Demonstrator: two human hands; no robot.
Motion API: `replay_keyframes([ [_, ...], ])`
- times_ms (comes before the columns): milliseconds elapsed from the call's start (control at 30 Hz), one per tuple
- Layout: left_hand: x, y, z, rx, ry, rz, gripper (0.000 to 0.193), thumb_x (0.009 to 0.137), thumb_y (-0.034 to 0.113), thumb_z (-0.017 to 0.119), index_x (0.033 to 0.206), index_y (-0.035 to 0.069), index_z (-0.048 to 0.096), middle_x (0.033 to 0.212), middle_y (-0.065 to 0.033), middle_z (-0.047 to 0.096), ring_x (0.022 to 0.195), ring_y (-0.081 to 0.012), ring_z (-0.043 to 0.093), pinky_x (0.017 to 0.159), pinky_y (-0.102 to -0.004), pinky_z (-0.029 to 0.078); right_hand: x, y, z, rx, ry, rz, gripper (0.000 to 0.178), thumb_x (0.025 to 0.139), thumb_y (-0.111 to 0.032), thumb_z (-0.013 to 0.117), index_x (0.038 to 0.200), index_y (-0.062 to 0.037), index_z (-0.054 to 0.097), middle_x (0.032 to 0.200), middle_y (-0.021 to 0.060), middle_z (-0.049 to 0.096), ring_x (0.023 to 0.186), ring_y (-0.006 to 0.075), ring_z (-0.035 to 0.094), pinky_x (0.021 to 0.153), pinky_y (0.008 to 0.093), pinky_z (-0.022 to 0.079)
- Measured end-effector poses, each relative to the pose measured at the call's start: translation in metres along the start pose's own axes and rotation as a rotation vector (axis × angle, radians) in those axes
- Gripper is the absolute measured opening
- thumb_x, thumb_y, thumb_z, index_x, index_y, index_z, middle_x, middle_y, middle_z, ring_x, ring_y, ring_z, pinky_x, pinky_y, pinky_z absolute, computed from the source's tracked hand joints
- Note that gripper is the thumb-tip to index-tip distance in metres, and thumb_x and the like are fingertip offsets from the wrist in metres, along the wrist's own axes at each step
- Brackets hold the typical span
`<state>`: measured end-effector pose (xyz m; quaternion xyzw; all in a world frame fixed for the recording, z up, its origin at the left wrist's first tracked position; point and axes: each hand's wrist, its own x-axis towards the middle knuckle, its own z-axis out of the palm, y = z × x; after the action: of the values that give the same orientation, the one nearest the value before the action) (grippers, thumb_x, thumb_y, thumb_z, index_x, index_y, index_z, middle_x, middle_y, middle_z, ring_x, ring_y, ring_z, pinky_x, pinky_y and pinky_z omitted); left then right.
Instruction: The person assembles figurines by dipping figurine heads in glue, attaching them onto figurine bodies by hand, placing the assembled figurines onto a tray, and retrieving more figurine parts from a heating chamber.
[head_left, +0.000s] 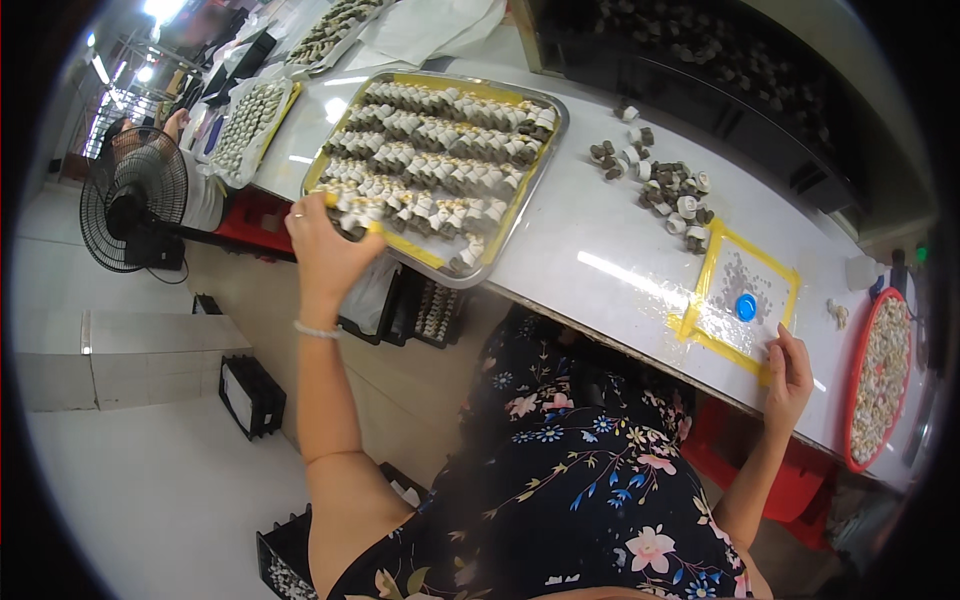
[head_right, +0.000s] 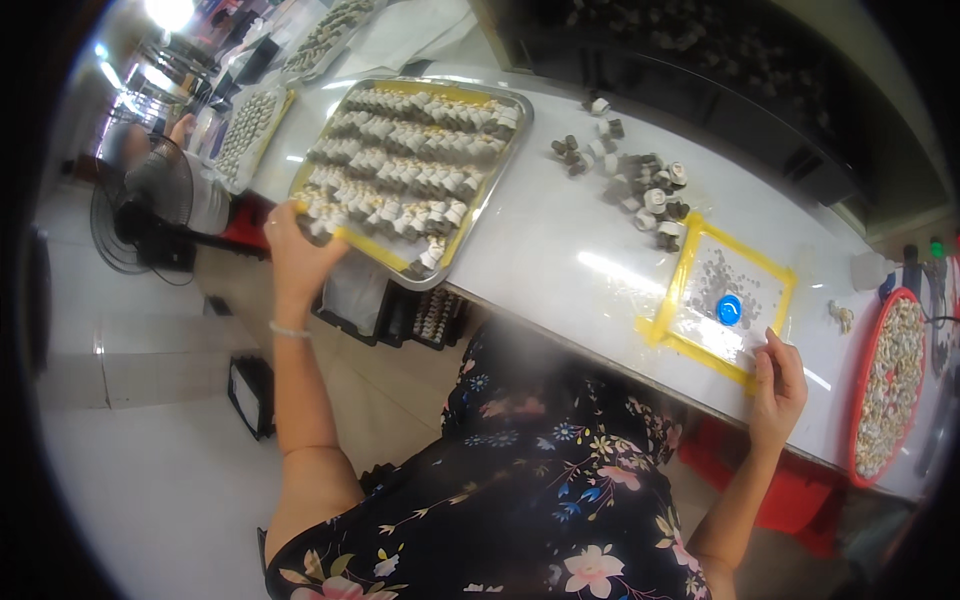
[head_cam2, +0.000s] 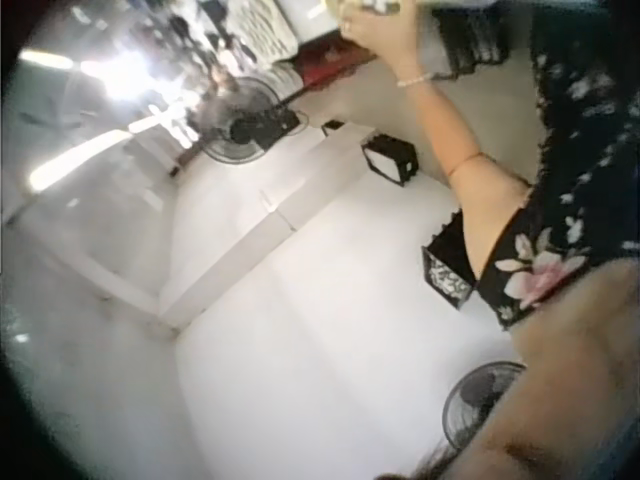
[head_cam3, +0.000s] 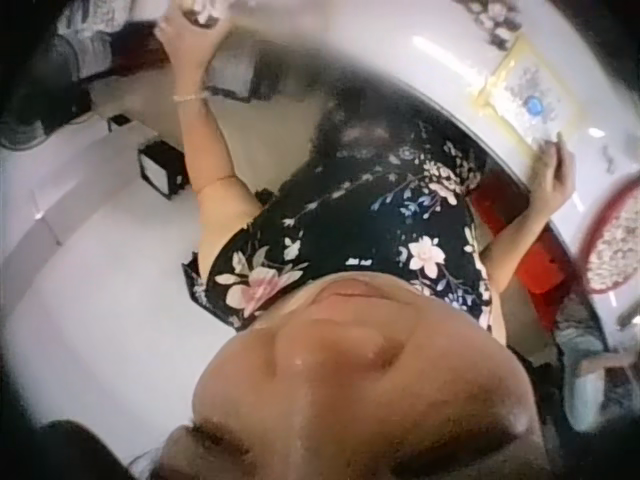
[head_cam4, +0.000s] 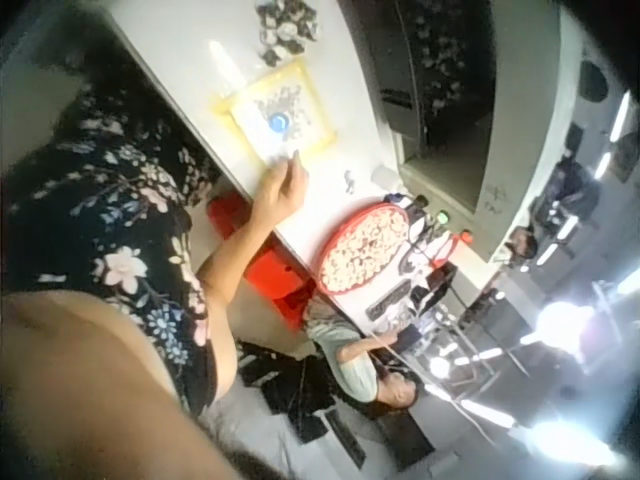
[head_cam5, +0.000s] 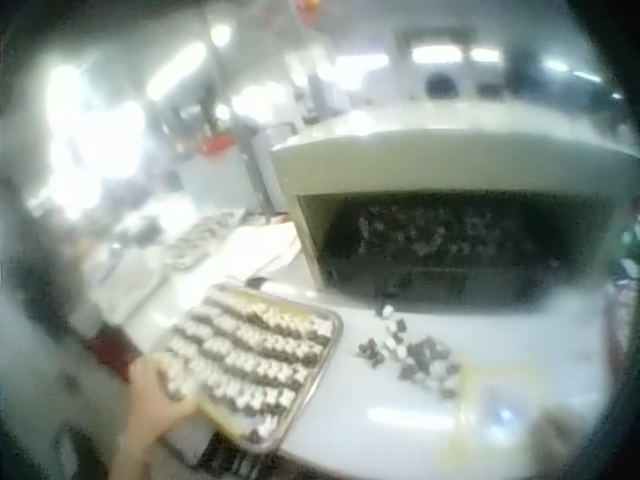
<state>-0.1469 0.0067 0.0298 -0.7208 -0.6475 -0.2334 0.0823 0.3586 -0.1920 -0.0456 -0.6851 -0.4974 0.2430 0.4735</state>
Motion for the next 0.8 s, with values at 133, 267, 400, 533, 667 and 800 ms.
replay_keyframes([
  [133, 0.025, -0.070, 0.002, 0.173, -0.100, -0.031, 0.067, 0.057, 0.031, 0.073, 0.110, 0.000, 0.046, 0.108, -0.0239, 0.049, 0.100, -0.0386, 0.044, 0.088, -0.0460, 0.040, 0.002, 0.000, -0.001, 0.010, -0.001, 0.008, 0.026, 0.089, -0.002, 0.054, 0.114, 0.0043, 0.058, 0.089, 0.0047, 0.053, 0.085, 0.0121, 0.050, 0.078, 0.0223, 0.039],
  [267, 0.047, -0.096, 0.008, 0.234, -0.295, -0.080, 0.069, 0.058, 0.038, 0.071, 0.111, 0.000, 0.048, 0.107, -0.0245, 0.051, 0.100, -0.0385, 0.047, 0.085, -0.0465, 0.042, 0.003, 0.001, 0.002, -0.009, 0.009, 0.009, 0.026, 0.089, -0.003, 0.054, 0.114, 0.0038, 0.058, 0.089, 0.0045, 0.053, 0.085, 0.0117, 0.050, 0.078, 0.0220, 0.039],
  [400, 0.060, -0.097, 0.003, 0.273, -0.429, -0.114, 0.069, 0.059, 0.041, 0.069, 0.110, 0.000, 0.048, 0.105, -0.0249, 0.052, 0.102, -0.0398, 0.048, 0.085, -0.0472, 0.043, 0.002, 0.001, 0.003, -0.026, 0.023, 0.016, 0.026, 0.089, -0.003, 0.054, 0.114, 0.0033, 0.058, 0.088, 0.0042, 0.053, 0.084, 0.0116, 0.050, 0.078, 0.0217, 0.039],
  [533, 0.059, -0.100, 0.003, 0.262, -0.443, -0.118, 0.067, 0.059, 0.041, 0.069, 0.109, 0.001, 0.049, 0.106, -0.0258, 0.052, 0.104, -0.0401, 0.048, 0.085, -0.0470, 0.043, 0.001, 0.002, 0.003, -0.016, 0.026, 0.023, 0.026, 0.089, -0.003, 0.054, 0.114, 0.0035, 0.058, 0.088, 0.0041, 0.053, 0.084, 0.0114, 0.050, 0.077, 0.0216, 0.039],
  [667, 0.057, -0.104, 0.013, 0.233, -0.420, -0.133, 0.069, 0.059, 0.041, 0.068, 0.111, 0.000, 0.049, 0.106, -0.0265, 0.052, 0.104, -0.0402, 0.047, 0.087, -0.0466, 0.042, 0.002, 0.000, 0.002, -0.005, 0.029, 0.035, 0.026, 0.089, -0.003, 0.054, 0.114, 0.0035, 0.058, 0.087, 0.0040, 0.053, 0.083, 0.0111, 0.050, 0.077, 0.0213, 0.039],
  [800, 0.062, -0.098, 0.015, 0.261, -0.485, -0.195, 0.073, 0.060, 0.044, 0.069, 0.114, -0.001, 0.048, 0.108, -0.0277, 0.052, 0.107, -0.0406, 0.047, 0.088, -0.0472, 0.043, 0.002, 0.000, 0.002, -0.049, 0.025, 0.021, 0.025, 0.089, -0.003, 0.054, 0.114, 0.0035, 0.058, 0.087, 0.0040, 0.053, 0.084, 0.0110, 0.049, 0.077, 0.0214, 0.039],
])
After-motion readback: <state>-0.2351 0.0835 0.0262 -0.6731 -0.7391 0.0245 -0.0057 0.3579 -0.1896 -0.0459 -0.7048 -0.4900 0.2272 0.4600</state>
